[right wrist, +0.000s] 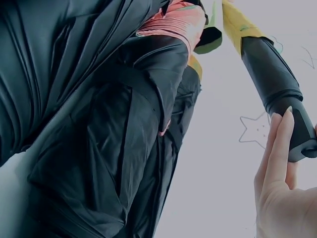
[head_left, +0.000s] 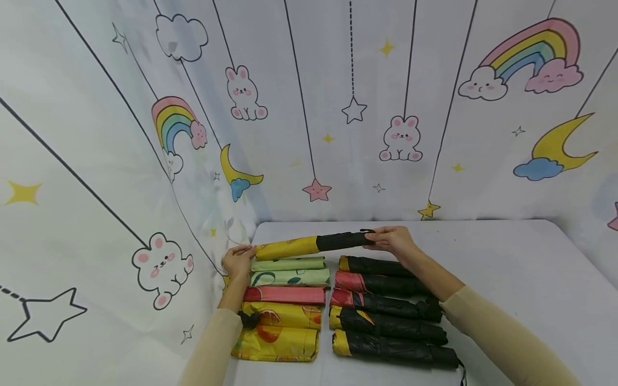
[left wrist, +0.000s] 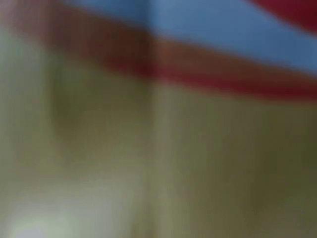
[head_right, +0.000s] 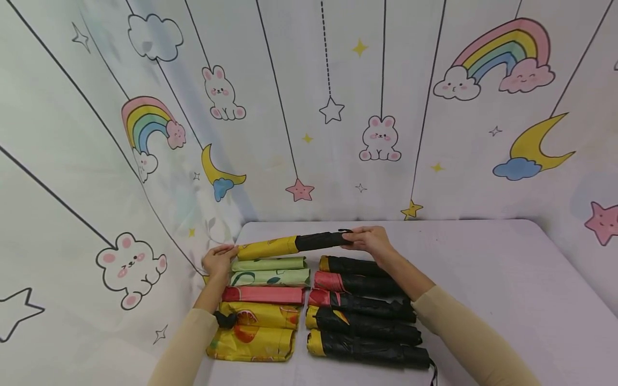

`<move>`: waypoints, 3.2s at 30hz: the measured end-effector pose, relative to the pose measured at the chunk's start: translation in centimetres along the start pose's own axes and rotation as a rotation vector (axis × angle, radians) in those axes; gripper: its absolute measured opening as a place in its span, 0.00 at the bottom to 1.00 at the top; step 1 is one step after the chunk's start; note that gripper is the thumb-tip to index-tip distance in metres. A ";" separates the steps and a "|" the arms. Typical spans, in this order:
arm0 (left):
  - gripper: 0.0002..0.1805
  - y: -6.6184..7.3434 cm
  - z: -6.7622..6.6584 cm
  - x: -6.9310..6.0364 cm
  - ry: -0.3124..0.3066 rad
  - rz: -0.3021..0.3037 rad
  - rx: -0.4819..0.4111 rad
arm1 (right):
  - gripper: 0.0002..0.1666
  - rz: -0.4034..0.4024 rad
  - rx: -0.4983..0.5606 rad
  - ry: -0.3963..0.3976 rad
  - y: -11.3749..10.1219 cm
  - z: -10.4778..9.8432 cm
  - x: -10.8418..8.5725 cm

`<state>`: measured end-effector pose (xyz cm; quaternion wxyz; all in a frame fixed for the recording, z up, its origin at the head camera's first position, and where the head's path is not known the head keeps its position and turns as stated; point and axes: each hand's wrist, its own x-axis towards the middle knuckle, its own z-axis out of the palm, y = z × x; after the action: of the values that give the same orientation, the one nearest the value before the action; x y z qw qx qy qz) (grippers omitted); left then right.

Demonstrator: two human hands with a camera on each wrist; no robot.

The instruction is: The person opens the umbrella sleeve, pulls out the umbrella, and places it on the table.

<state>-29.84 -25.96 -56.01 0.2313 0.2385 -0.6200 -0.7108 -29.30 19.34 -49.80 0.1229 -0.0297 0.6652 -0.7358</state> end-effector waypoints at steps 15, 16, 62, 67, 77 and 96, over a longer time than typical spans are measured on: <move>0.21 0.0 -0.2 0.3 -0.009 -0.007 -0.068 | 0.34 0.009 0.023 0.027 -0.3 -0.5 0.2; 0.21 0.0 -0.3 0.3 -0.009 -0.008 -0.070 | 0.33 0.008 0.029 0.026 -0.3 -0.5 0.1; 0.21 0.1 -0.1 -0.2 -0.014 -0.025 -0.012 | 0.10 -0.052 0.107 0.012 -0.5 -5.0 -2.3; 0.22 0.1 -0.1 -0.3 -0.031 -0.040 0.006 | 0.09 -0.054 0.093 0.020 -0.5 -5.5 -2.7; 0.20 0.0 -0.2 -0.2 -0.032 -0.040 0.009 | 0.10 -0.038 0.110 0.033 -0.2 -6.2 -2.9; 0.21 -0.1 -0.4 -0.2 -0.005 -0.043 -0.014 | 0.06 -0.038 0.127 0.044 0.6 -8.3 -3.7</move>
<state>-29.49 -26.14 -56.13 0.2160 0.2481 -0.6103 -0.7206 -27.35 28.22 -50.87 0.0960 -0.0184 0.6189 -0.7794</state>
